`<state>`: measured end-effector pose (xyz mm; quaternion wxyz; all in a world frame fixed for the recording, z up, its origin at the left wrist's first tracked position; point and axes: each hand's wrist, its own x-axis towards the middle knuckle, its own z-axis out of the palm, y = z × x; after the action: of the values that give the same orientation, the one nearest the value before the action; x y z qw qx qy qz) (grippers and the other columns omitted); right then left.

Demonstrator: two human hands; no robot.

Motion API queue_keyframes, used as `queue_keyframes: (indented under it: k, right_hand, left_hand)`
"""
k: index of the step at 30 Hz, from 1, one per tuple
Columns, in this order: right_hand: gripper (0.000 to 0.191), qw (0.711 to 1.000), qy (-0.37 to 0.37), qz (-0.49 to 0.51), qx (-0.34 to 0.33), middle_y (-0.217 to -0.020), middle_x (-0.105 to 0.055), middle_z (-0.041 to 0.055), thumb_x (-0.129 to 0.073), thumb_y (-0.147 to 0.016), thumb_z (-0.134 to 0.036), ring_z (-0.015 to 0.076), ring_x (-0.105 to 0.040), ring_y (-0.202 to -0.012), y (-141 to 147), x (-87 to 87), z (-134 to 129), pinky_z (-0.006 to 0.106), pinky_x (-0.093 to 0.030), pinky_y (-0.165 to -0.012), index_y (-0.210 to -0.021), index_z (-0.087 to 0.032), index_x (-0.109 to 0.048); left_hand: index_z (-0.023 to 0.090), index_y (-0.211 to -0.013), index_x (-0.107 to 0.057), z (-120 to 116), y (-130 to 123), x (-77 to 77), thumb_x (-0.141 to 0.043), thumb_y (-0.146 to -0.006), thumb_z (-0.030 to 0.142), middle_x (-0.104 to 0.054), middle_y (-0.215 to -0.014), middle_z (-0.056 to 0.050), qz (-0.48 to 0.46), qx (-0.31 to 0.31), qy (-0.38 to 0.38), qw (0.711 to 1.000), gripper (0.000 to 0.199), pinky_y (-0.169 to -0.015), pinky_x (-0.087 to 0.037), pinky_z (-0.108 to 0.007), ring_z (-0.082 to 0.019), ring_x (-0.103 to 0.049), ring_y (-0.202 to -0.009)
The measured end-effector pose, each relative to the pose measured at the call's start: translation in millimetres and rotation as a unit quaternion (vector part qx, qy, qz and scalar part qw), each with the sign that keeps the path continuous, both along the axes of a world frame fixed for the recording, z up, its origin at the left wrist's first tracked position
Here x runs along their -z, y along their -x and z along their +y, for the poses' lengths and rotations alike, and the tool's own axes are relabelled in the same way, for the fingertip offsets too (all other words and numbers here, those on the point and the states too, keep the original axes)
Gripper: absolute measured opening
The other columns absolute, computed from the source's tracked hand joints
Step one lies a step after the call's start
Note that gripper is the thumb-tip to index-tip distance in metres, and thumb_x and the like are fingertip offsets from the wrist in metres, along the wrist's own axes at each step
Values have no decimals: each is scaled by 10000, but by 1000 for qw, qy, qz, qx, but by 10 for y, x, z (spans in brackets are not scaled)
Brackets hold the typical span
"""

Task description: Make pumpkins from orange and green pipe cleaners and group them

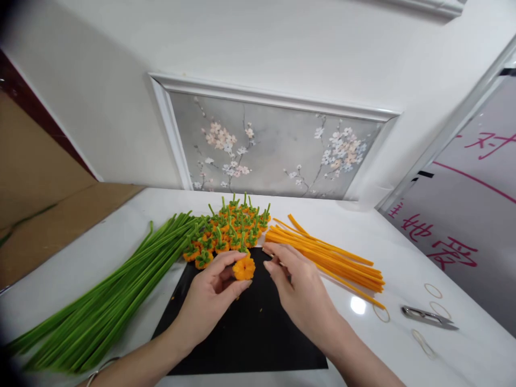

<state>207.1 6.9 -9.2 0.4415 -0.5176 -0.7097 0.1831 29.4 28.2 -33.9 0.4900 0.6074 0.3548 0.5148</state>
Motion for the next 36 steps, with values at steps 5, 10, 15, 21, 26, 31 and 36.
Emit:
queue_keyframes:
  k: [5, 10, 15, 21, 26, 31, 36]
  right_hand:
    - [210, 993, 76, 77, -36, -921, -702, 43, -580, -858, -246, 157, -670, -733, 86, 7, -33, 268, -564, -672, -1058, -207, -631]
    - [131, 993, 74, 89, -35, -866, -693, 33, -564, -853, -209, 158, -667, -755, 192, 34, -57, 262, -553, -684, -972, -198, -619]
    - [102, 993, 58, 97, -29, -818, -672, 40, -545, -864, -232, 154, -652, -707, 178, 29, -63, 257, -551, -651, -935, -183, -599]
    - [103, 990, 75, 113, -39, -804, -652, 36, -543, -870, -245, 147, -638, -682, 186, 64, -72, 249, -550, -625, -943, -184, -584]
    - [112, 980, 97, 165, -53, -796, -634, 30, -549, -880, -279, 138, -623, -665, 196, 73, -70, 248, -563, -614, -932, -185, -582]
    - [133, 980, 97, 168, -50, -793, -635, 37, -562, -874, -299, 144, -624, -669, 199, 55, -77, 252, -564, -616, -926, -179, -586]
    - [154, 986, 86, 140, -18, -741, -623, 35, -561, -869, -318, 144, -604, -620, 186, 46, -70, 245, -538, -567, -908, -172, -593]
  left_hand:
    - [225, -1130, -611, -18, 10, 13, -641, -782, 156, -630, -1072, -37, 22, 9, 7, 1000, 357, -851, -544, -289, -166, -653, -942]
    - [224, -1132, -593, -66, -2, 12, -650, -783, 154, -650, -1061, -40, 1, 36, 44, 998, 360, -836, -556, -288, -170, -656, -931]
    - [205, -1068, -647, -78, 0, -95, -694, -786, 258, -641, -1096, -54, -104, 70, 144, 982, 291, -858, -564, -321, -180, -656, -940]
    - [153, -853, -728, -52, -1, -140, -796, -686, 234, -718, -890, -43, -172, 65, 275, 944, 198, -805, -572, -253, -143, -678, -818]
    - [151, -800, -733, -44, 7, -150, -808, -647, 133, -739, -858, -40, -230, 82, 341, 908, 171, -778, -568, -196, -115, -694, -768]
    - [178, -902, -730, -33, 19, -151, -766, -684, 118, -711, -959, -38, -225, 98, 355, 902, 229, -777, -560, -173, -103, -687, -802]
    - [252, -1091, -670, -17, 55, -113, -730, -724, 217, -628, -1133, -51, -15, 40, 117, 992, 373, -755, -576, -276, -147, -652, -836]
